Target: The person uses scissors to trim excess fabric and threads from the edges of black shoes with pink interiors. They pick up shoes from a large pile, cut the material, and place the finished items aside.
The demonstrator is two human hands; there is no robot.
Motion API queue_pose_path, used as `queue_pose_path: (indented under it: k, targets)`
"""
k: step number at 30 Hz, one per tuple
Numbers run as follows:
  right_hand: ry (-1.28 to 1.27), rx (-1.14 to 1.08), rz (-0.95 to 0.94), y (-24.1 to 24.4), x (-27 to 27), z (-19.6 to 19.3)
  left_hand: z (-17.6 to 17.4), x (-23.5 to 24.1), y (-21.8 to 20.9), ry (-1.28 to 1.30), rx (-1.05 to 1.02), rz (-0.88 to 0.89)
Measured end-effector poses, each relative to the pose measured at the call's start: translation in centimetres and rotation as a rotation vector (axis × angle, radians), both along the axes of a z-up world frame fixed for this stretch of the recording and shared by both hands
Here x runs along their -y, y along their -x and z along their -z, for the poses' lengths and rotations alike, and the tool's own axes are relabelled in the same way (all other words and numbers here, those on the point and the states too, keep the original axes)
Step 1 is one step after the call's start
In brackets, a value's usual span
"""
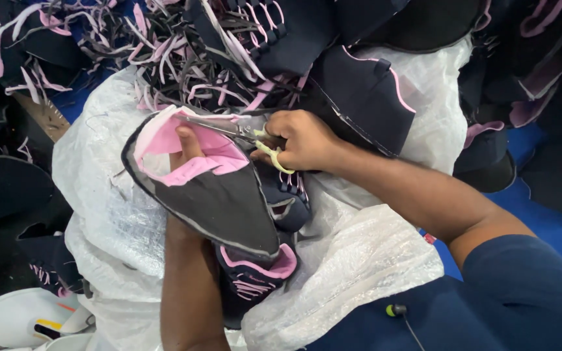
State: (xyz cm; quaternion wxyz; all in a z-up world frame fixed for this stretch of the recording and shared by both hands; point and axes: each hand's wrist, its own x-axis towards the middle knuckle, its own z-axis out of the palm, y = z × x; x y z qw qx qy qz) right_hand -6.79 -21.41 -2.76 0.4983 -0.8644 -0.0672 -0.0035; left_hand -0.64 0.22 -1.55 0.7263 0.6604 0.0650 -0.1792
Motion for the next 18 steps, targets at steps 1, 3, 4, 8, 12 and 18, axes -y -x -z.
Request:
queue_pose_path:
  k: [1,3,4,8,12,18]
  targets:
    - [0.0,0.0,-0.001,0.0,0.0,0.0,-0.3,0.1,0.0,-0.005,-0.004,-0.019]
    - [0.02,-0.012,-0.007,0.0,0.0,0.1,-0.8,0.4,0.0,-0.016,-0.012,-0.057]
    - [0.019,-0.012,-0.008,-0.1,-0.1,0.1,-0.9,0.5,0.0,-0.021,-0.016,-0.076]
    - [0.069,-0.005,0.0,-0.2,-0.2,-0.3,-1.4,0.9,0.0,-0.041,-0.032,-0.144]
    - [0.107,-0.06,-0.016,-0.2,-0.4,-1.4,-1.9,0.9,0.1,-0.065,-0.051,-0.215]
    - [-0.002,-0.025,-0.047,-0.1,0.0,-1.3,-2.8,1.3,-0.4,-0.1,-0.068,-0.312]
